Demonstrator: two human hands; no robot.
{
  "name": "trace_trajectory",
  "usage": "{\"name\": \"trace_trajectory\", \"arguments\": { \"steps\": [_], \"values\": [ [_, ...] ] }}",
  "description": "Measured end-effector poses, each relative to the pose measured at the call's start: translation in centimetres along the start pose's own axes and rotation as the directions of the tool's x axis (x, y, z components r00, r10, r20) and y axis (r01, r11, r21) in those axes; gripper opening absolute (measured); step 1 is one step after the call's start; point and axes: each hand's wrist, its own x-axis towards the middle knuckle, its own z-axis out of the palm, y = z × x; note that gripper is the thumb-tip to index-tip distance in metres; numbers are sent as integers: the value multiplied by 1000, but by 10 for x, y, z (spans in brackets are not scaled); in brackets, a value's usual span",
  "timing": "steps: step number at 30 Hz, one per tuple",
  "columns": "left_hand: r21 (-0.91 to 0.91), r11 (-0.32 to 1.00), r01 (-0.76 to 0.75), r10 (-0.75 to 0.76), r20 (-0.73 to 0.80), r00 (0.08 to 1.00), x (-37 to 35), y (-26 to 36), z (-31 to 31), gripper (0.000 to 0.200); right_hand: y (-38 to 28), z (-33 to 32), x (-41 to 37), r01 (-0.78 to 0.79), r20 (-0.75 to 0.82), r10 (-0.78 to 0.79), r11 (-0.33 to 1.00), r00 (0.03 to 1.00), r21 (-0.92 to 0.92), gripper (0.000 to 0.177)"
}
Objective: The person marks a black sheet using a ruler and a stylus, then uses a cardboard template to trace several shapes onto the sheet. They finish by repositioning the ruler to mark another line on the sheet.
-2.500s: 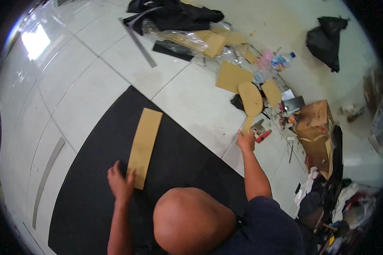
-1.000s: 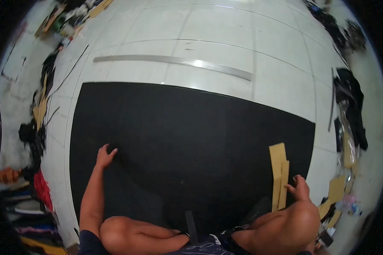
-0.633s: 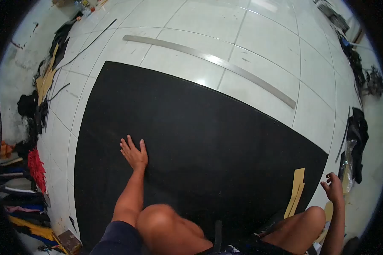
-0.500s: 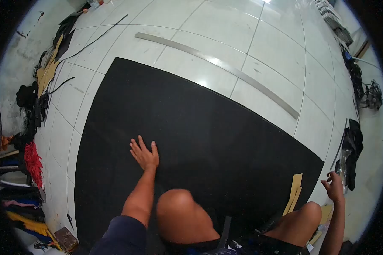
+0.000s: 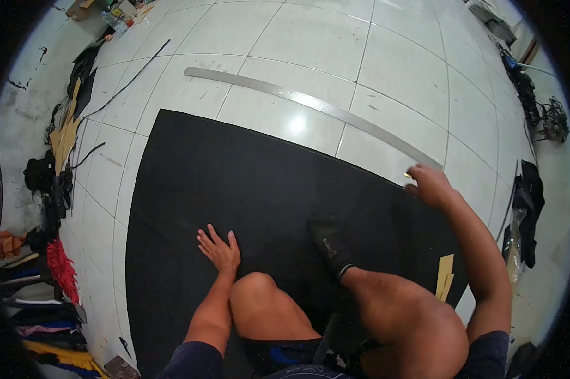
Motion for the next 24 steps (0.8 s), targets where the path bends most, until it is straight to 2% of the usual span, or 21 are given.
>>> {"name": "trace_trajectory", "arguments": {
  "steps": [1, 3, 7, 13, 16, 17, 24],
  "values": [
    [1, 1000, 3, -3, 27, 1000, 1, -2, -1, 78, 5, 13, 27, 1, 3, -1, 1000, 1000, -14, 41],
    [-14, 1000, -1, 2, 48, 999, 2, -8, -1, 79, 5, 34, 67, -119, -136, 130, 989, 982, 86, 48],
    [-47, 999, 2, 6, 160, 987, 12, -4, -25, 85, 15, 73, 103, -318, -303, 370, 925, 878, 209, 60],
    [-61, 998, -3, 23, 339, 941, 34, 4, -81, 90, 41, 69, 106, -234, -359, 292, 952, 887, 196, 63],
    [-45, 999, -22, 36, 340, 940, 33, 1, -83, 90, 61, 66, 124, -318, -291, 381, 917, 878, 242, 59],
    [-38, 999, -25, 36, 335, 942, 33, 1, -83, 89, 61, 65, 126, -348, -277, 412, 903, 868, 250, 51],
    [-18, 1000, 24, -16, 370, 929, 37, 5, -90, 88, 63, 62, 123, -216, -231, 266, 951, 936, 221, 44]
  ]
}}
